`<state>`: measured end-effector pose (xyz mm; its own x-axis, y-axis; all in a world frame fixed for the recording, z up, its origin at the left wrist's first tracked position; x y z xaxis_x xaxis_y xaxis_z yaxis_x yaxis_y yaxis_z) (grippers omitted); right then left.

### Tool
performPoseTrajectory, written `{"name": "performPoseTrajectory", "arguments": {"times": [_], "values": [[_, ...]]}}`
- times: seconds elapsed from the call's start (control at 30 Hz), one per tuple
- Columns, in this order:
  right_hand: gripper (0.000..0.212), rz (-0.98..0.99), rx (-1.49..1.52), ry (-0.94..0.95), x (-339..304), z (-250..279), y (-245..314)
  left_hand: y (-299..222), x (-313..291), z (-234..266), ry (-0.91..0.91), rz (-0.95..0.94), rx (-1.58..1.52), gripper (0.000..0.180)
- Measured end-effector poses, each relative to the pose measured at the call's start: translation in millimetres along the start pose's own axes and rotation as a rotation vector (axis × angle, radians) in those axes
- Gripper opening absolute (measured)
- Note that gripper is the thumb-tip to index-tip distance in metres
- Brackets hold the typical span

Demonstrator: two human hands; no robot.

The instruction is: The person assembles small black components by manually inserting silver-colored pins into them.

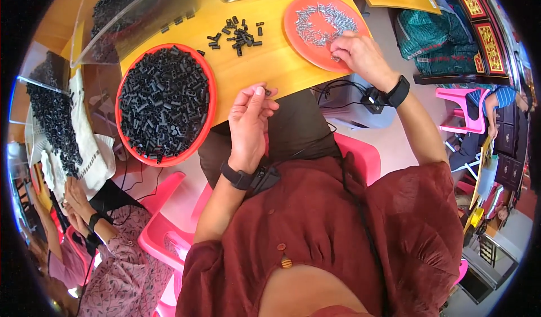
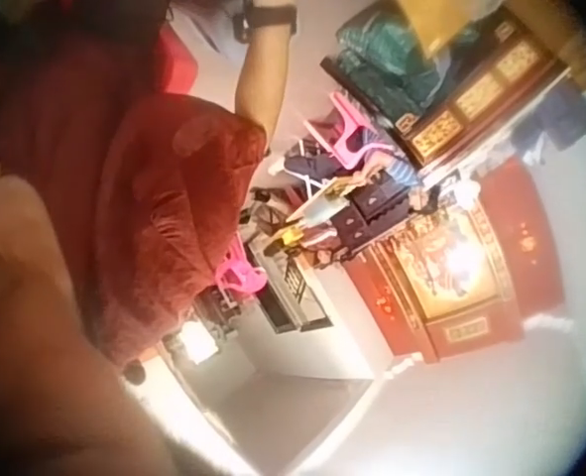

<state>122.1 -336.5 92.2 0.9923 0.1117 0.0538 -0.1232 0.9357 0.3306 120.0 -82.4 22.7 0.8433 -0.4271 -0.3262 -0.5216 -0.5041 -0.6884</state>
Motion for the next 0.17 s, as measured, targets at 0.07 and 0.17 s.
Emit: {"name": "performPoseTrajectory", "arguments": {"times": [0.07,0.17], "values": [[0.009,0.104,-0.130,0.063,2.0,-0.1,6.8,-0.1,0.0,0.2,0.006,0.001,0.002,0.019],[0.010,0.152,-0.215,0.130,3.3,-1.1,7.5,-0.7,-0.1,-1.3,-0.004,0.004,-0.023,0.016]]}}
Point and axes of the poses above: each hand's wrist, its own x-axis towards the middle knuckle, its own z-axis out of the back of the hand, y = z × x, the point moved 4 cm from there along x, towards the middle knuckle, and after that the axes turned 3 degrees about y, right-handed, at the moved point
